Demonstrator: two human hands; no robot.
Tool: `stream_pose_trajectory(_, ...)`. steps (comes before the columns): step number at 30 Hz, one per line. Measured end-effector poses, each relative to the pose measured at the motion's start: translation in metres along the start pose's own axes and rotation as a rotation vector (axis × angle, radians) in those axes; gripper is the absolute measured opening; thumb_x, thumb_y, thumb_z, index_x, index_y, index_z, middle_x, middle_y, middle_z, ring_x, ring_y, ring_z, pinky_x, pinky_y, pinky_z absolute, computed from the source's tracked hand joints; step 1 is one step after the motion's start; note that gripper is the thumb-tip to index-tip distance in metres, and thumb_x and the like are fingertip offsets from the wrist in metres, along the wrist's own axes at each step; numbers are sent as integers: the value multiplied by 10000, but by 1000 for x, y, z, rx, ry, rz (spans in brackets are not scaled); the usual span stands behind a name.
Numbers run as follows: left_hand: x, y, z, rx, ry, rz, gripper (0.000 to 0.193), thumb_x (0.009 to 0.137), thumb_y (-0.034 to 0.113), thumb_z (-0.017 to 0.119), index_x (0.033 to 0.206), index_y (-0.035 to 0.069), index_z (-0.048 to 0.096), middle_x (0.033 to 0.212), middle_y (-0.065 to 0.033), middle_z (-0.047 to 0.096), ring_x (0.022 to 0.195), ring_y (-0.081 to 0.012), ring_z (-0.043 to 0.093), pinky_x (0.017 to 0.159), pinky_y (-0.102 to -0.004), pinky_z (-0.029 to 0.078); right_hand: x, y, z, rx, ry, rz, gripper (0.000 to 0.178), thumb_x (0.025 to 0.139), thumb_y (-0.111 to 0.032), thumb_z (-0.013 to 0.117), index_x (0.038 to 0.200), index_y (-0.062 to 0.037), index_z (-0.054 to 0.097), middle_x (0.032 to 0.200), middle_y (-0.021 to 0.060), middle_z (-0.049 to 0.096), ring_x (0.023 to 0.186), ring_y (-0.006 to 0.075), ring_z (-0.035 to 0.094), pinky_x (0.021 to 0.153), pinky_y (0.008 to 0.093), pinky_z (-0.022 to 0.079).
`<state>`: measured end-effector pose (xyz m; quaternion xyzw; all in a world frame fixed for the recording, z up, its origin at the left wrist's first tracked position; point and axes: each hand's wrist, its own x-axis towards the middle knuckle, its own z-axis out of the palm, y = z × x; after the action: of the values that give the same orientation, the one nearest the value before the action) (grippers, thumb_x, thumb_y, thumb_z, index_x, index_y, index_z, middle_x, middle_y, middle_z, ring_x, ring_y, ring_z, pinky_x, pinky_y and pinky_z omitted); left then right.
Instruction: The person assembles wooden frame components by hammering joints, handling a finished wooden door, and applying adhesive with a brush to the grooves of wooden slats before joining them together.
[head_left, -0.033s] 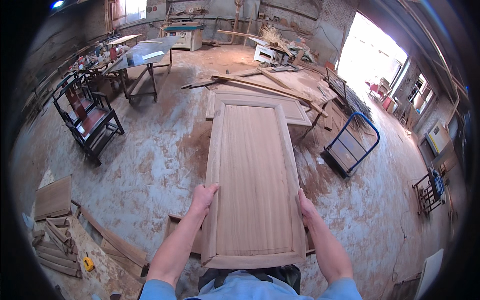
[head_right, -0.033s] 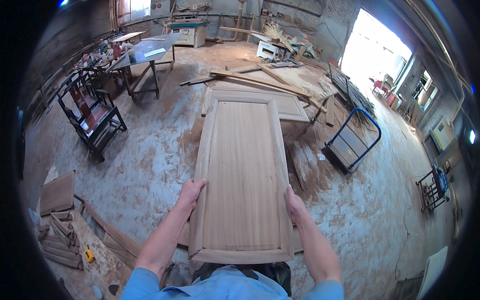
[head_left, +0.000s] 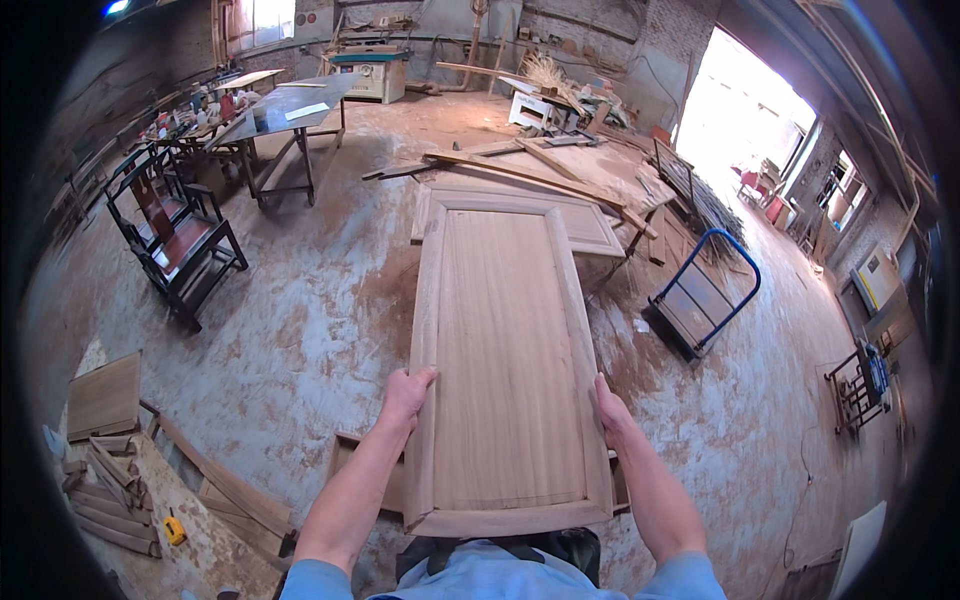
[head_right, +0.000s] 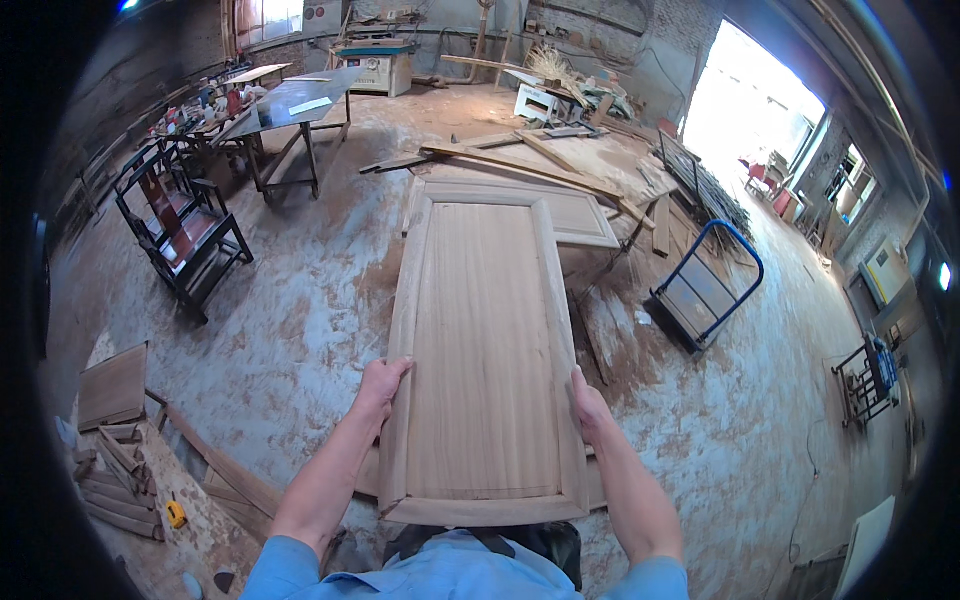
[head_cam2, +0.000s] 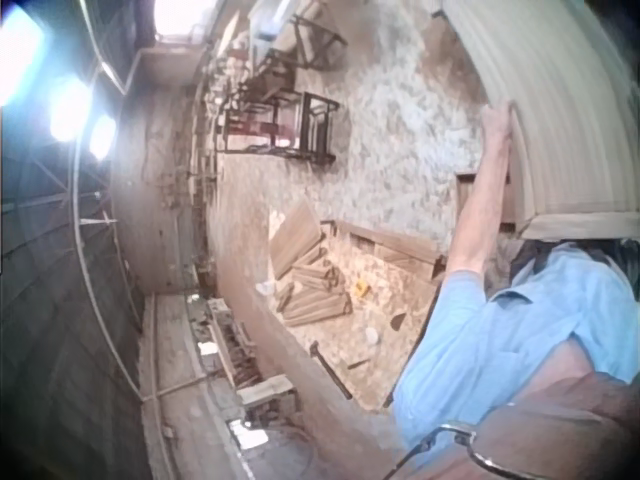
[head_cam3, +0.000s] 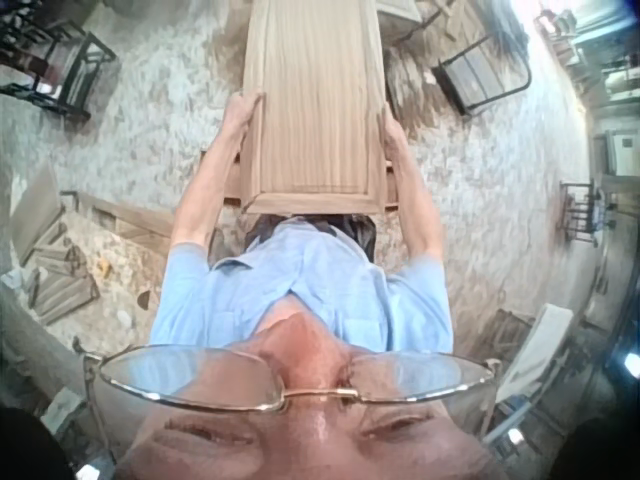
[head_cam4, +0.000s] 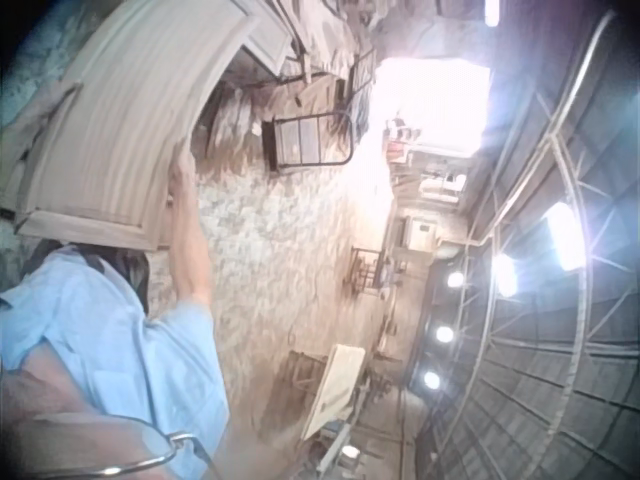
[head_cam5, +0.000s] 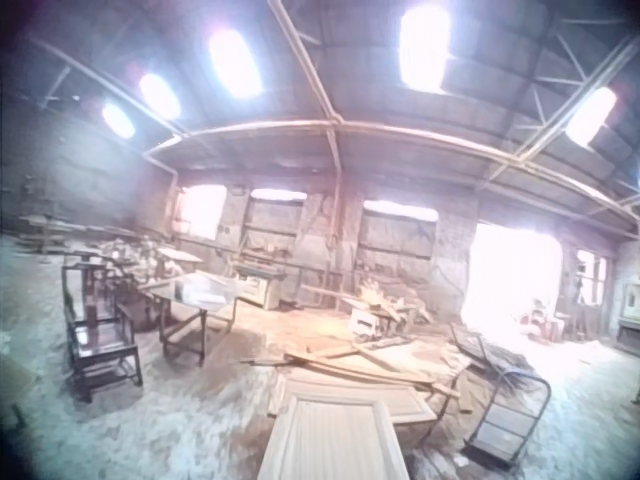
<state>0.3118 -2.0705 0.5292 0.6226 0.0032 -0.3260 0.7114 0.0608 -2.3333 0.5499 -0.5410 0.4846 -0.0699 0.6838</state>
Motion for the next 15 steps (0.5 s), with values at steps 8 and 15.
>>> stream_pose_trajectory(8,151,-8,79,-117,247,67,407,789,179,658,1036,-129,563,947,-190,644,808,-242,637,719,-359,512,204,-144,14,-470,39,-161,767,919,-603,391,1109,114,588,1040,212,631,985,289,609,872,406,460)
stream_pose_trajectory(15,262,3,195,-164,570,35,409,804,212,658,1044,-102,552,972,-187,639,857,-241,625,780,-351,497,410,-254,2,-1020,-41,-613,590,941,-481,382,831,32,651,887,284,628,895,445,597,793,483,459)
